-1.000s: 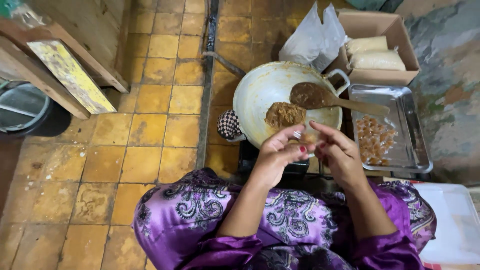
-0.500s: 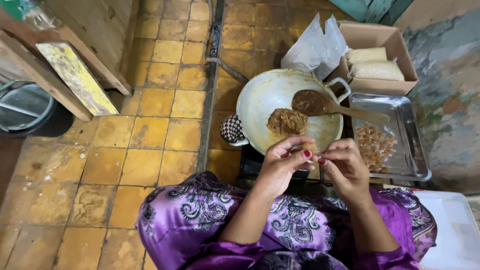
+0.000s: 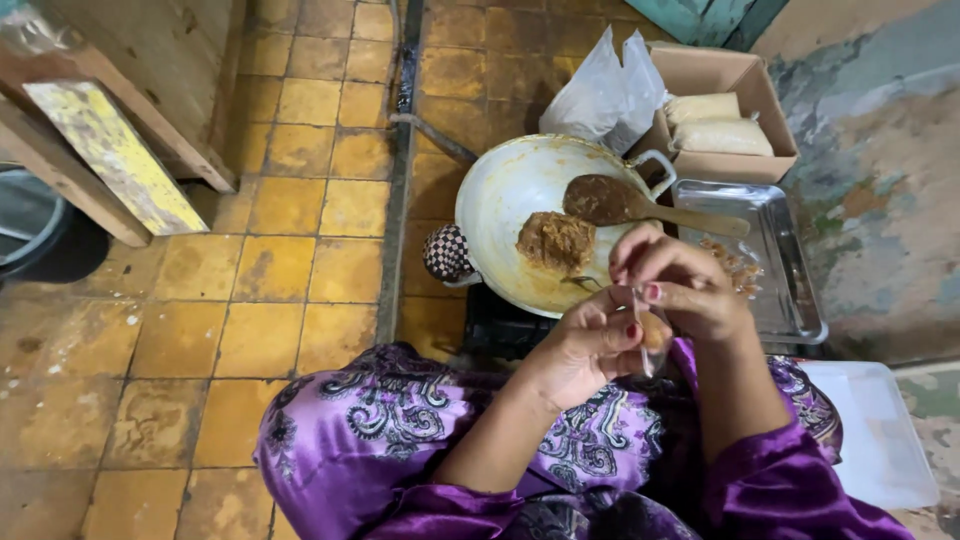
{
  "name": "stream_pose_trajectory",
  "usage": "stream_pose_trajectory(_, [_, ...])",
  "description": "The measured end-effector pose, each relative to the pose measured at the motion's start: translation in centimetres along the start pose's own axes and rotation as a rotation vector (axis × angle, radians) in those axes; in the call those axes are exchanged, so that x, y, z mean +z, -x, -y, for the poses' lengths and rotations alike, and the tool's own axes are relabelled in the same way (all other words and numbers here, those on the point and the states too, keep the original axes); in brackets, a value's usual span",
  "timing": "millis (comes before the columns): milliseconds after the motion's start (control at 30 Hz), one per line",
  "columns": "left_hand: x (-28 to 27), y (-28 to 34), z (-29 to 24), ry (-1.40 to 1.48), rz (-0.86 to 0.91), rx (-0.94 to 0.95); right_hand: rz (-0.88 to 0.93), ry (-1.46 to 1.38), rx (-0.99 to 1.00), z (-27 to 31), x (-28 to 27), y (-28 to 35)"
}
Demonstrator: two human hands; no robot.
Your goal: Scooping paste from a pan and rolling it into small balls by hand
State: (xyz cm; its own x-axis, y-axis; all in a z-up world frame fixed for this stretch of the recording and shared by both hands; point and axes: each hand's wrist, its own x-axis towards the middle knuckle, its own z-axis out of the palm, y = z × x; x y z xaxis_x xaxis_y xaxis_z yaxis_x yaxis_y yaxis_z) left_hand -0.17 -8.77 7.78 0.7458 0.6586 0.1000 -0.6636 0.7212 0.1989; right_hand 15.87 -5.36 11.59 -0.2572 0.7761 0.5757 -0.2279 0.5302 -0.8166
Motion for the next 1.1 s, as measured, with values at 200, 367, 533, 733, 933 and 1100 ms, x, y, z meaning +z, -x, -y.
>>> stream_pose_trajectory(200, [-1.6, -0.3, 0.3, -0.232, -0.084, 0.211, -0.362, -0.119, 0.207, -0.7, 0.3, 4.6])
stream_pose_trajectory(367, [-0.6, 0.0, -0.7, -0.381, -0.127, 0.277, -0.46, -0.25, 0.218, -0.8, 2.4, 6.7])
stream_pose_trajectory(533, [0.4, 0.6, -0.4, -0.44, -0.114, 0.341, -0.427, -0.443, 0.224, -0.6, 3.9, 6.5])
stream_pose_trajectory(733, [-0.2, 0.5, 0.3, -0.426, -0.07, 0.415, -0.404, -0.629, 0.219, -3.6, 3.8, 7.5])
stream_pose_trajectory(933, [-1.6, -0.2, 1.7, -0.399, -0.064, 0.416, -0.348, -0.696, 0.22, -1.9, 5.9, 5.3])
stream_pose_trajectory(1100, [-1.1, -0.3, 2.0, -0.413, -0.091, 0.462, -0.338, -0.643, 0.212, -3.3, 4.8, 6.2])
